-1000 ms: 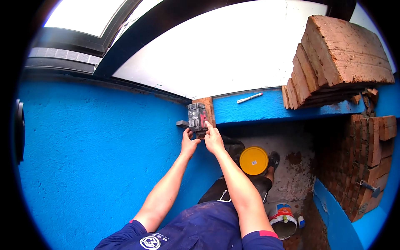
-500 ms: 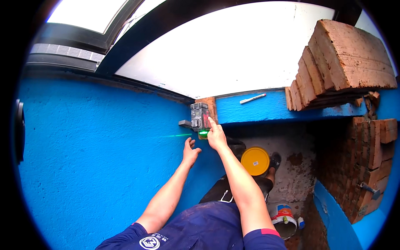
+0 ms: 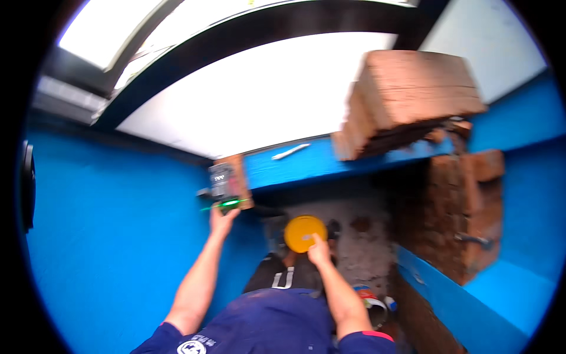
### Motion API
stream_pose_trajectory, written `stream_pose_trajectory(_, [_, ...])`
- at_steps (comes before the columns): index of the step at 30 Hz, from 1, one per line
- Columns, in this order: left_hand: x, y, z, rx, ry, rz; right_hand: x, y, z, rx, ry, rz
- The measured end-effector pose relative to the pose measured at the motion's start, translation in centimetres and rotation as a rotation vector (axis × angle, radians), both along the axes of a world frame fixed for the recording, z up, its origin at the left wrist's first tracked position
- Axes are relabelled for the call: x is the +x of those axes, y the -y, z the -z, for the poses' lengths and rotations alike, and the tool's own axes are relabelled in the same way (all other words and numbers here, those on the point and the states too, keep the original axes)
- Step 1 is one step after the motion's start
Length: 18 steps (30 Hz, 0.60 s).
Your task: The person connects a power adapter inside an electrical box, attaches a battery to a laser level, positions and powers on the laser level on a wall ledge, and lays bricks using a trowel.
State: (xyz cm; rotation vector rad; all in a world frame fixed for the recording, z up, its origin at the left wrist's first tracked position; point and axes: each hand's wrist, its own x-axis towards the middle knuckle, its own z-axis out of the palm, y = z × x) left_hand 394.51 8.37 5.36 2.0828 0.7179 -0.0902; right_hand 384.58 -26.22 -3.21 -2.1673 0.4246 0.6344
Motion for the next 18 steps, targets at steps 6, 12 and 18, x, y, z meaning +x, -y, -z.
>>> stream_pose_trajectory(6, [1.1, 0.3, 2.3, 0.108, 0.138, 0.026, -9.1, 9.5, -2.4, -0.262, -0.279, 0.155])
stream_pose_trajectory(12, [1.3, 2.1, 4.9, 0.193, 0.27, -0.104, -15.2, 12.4, -5.7, -0.321, -0.413, 0.248])
stream_pose_trajectory(18, [1.9, 3.9, 4.2, 0.212, 0.282, -0.2, -17.5, 11.5, -5.1, -0.072, -0.378, 0.304])
